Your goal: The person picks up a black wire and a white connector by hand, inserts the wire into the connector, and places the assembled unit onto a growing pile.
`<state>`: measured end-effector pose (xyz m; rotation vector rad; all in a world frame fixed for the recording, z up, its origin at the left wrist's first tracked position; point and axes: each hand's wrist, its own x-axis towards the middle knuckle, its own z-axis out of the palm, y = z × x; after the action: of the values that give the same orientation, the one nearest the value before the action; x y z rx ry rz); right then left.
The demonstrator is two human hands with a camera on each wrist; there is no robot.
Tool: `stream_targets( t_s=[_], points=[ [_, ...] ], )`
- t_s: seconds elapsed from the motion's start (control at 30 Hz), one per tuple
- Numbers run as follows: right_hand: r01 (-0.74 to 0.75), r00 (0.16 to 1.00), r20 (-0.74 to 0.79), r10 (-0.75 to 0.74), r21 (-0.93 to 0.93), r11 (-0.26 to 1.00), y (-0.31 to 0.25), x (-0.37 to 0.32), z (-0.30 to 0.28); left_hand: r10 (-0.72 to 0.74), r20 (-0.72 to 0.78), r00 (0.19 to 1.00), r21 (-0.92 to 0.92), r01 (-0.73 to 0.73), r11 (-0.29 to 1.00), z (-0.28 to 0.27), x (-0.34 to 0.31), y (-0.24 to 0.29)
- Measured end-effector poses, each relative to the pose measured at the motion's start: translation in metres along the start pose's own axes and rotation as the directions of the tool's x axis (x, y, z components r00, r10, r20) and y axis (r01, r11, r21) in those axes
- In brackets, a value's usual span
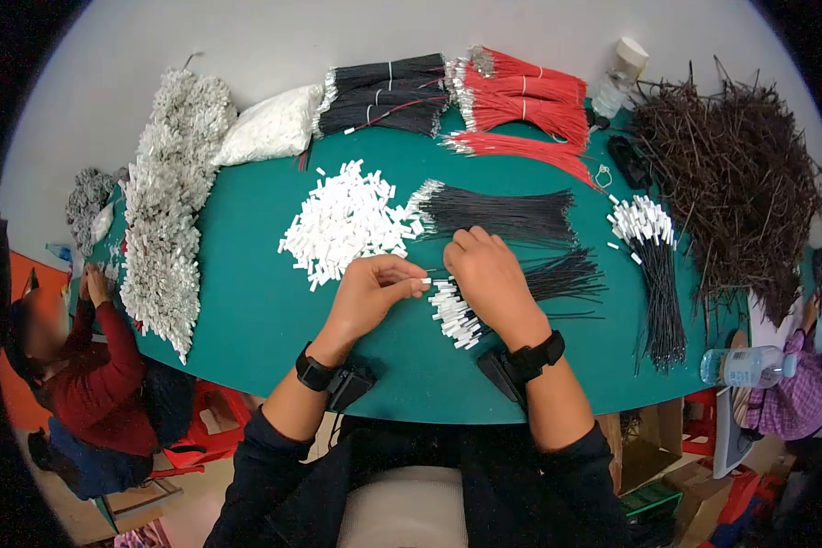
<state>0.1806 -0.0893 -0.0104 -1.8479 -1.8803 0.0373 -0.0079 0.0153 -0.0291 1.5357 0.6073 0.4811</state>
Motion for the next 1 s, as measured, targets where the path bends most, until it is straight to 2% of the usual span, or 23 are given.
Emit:
stream_targets(
  t_s=[0.03,0.1,0.3,0.33,0.4,0.43,0.5,0.57,0.63,0.7,0.73,0.77,0.83,0.9,1.0],
  points=[
    [-0.002,1.000,-0.002,0.002,0.001,1.000,0.000,0.000,0.001,-0.006,-0.001,1.000,0.014,0.006,1.000,0.000,0.000,0.000],
    [0.041,0.999,0.030,-0.038,-0.116,0.992,0.002,0.000,0.003,-0.012,0.000,1.000,0.032,0.012,0.999,-0.001,0.000,0.000],
    [0.029,0.999,0.024,-0.028,-0.057,0.998,0.008,-0.001,0.006,-0.016,0.008,1.000,0.006,0.016,1.000,0.000,0.001,-0.003],
    [0.029,0.999,0.021,-0.028,-0.059,0.998,0.007,-0.001,0.004,-0.010,-0.027,1.000,0.025,0.010,1.000,0.000,0.001,-0.004],
    [0.031,0.990,-0.141,-0.014,0.119,0.992,0.003,0.003,-0.003,0.000,-0.067,0.998,0.045,0.003,0.999,0.000,0.001,0.000],
    [0.037,0.990,-0.141,-0.020,0.120,0.992,0.002,0.003,-0.005,-0.003,-0.085,0.996,0.063,0.008,0.998,0.001,0.001,0.002],
    [-0.153,0.978,-0.098,0.186,0.271,0.950,0.000,0.001,-0.008,-0.003,-0.108,0.994,0.082,0.012,0.997,0.004,-0.001,0.009],
    [-0.133,0.977,-0.125,0.175,0.287,0.948,0.000,0.001,-0.009,0.071,-0.051,0.996,0.195,-0.060,0.979,0.013,-0.005,0.014],
    [-0.116,0.974,-0.151,0.168,0.303,0.946,-0.001,0.001,-0.009,0.093,-0.002,0.996,0.223,-0.090,0.971,0.016,-0.005,0.020],
    [-0.080,0.973,-0.186,0.139,0.292,0.953,-0.001,0.001,-0.010,0.254,-0.013,0.967,0.437,-0.223,0.872,0.014,-0.002,0.022],
    [-0.080,0.973,-0.186,0.138,0.293,0.953,-0.001,0.001,-0.011,0.464,-0.056,0.884,0.541,-0.364,0.758,0.007,0.003,0.014],
    [-0.072,0.969,-0.205,0.140,0.309,0.948,-0.002,0.001,-0.011,0.464,-0.056,0.884,0.542,-0.363,0.758,0.001,0.004,0.014],
    [-0.067,0.964,-0.222,0.145,0.327,0.943,-0.002,0.000,-0.009,0.475,-0.196,0.858,0.724,-0.201,0.660,-0.009,0.004,0.013],
    [0.000,0.961,-0.261,0.088,0.322,0.947,-0.002,0.000,-0.007,0.460,-0.172,0.871,0.738,-0.196,0.646,-0.013,0.004,0.009],
    [-0.017,0.973,-0.211,0.089,0.322,0.946,-0.004,-0.001,-0.010,0.438,-0.160,0.884,0.756,-0.176,0.631,-0.011,0.005,0.008]
  ],
)
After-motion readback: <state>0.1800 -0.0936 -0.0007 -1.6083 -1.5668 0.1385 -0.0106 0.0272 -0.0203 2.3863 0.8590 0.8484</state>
